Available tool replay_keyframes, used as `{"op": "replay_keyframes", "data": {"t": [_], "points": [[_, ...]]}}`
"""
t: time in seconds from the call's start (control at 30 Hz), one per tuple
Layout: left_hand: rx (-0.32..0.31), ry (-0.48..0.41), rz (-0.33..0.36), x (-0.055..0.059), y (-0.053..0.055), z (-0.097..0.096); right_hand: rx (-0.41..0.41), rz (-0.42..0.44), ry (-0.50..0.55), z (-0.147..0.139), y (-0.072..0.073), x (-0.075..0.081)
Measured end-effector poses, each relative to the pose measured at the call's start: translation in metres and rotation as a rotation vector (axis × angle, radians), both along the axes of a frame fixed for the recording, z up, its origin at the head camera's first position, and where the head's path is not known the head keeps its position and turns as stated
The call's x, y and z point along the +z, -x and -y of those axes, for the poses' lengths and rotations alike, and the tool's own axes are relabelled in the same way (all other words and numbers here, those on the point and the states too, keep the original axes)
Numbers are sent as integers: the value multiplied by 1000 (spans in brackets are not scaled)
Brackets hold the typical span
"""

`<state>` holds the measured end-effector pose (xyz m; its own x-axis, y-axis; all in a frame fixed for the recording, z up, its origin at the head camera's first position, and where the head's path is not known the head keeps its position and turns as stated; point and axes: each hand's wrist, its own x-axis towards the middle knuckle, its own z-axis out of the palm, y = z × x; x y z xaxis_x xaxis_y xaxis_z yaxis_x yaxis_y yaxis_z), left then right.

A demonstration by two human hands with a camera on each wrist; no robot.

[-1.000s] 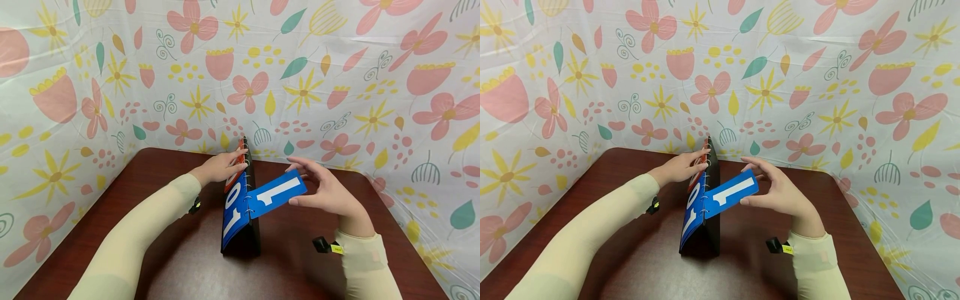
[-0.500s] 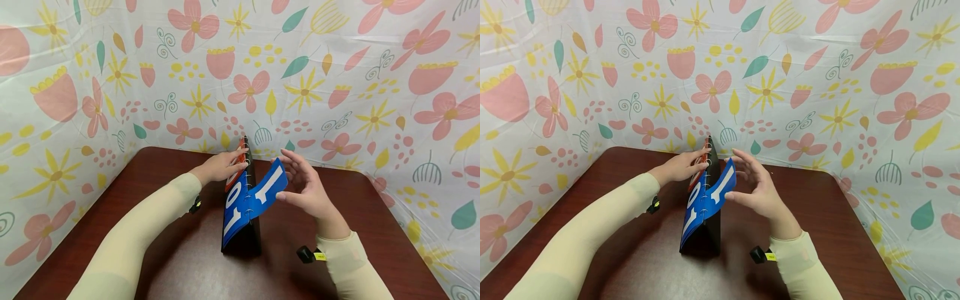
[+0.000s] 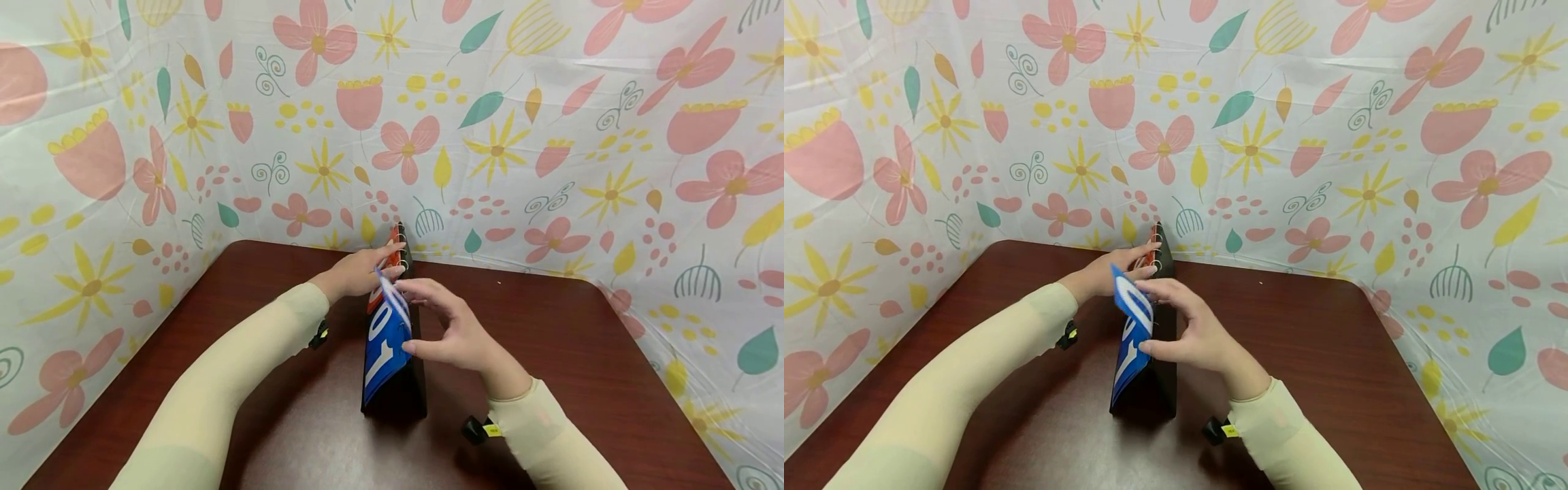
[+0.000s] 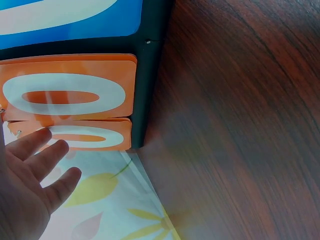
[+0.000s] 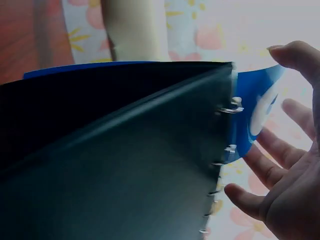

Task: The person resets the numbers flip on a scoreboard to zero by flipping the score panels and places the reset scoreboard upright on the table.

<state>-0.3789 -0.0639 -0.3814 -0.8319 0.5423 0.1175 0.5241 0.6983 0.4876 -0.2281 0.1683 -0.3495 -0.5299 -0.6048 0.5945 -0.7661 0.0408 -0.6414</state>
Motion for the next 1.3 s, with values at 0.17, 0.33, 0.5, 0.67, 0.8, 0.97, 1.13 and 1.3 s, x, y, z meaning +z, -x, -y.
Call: {"op": "replay_keyframes", "data": {"t": [0.17,0.33,0.5,0.67,0.8,0.97,1.13,1.3], "points": [[-38,10,-37,-2,2,1,40,-35,-53,8,1,-8],[-15,23,-71,-4,1,1,52,-32,-36,11,1,-12],[2,20,-57,-4,0,0,85,-26,2,12,2,-14],[-13,20,-65,-4,1,0,91,-52,-71,14,2,-15],[-14,22,-74,-4,2,0,69,-67,-154,16,-1,-13],[-11,15,-72,-4,1,1,27,-118,-300,18,-6,-11],[-21,0,-76,-4,1,1,-50,-243,-421,23,-10,-12],[-29,-10,-64,-4,1,1,-120,-371,-497,27,-15,-13]]}}
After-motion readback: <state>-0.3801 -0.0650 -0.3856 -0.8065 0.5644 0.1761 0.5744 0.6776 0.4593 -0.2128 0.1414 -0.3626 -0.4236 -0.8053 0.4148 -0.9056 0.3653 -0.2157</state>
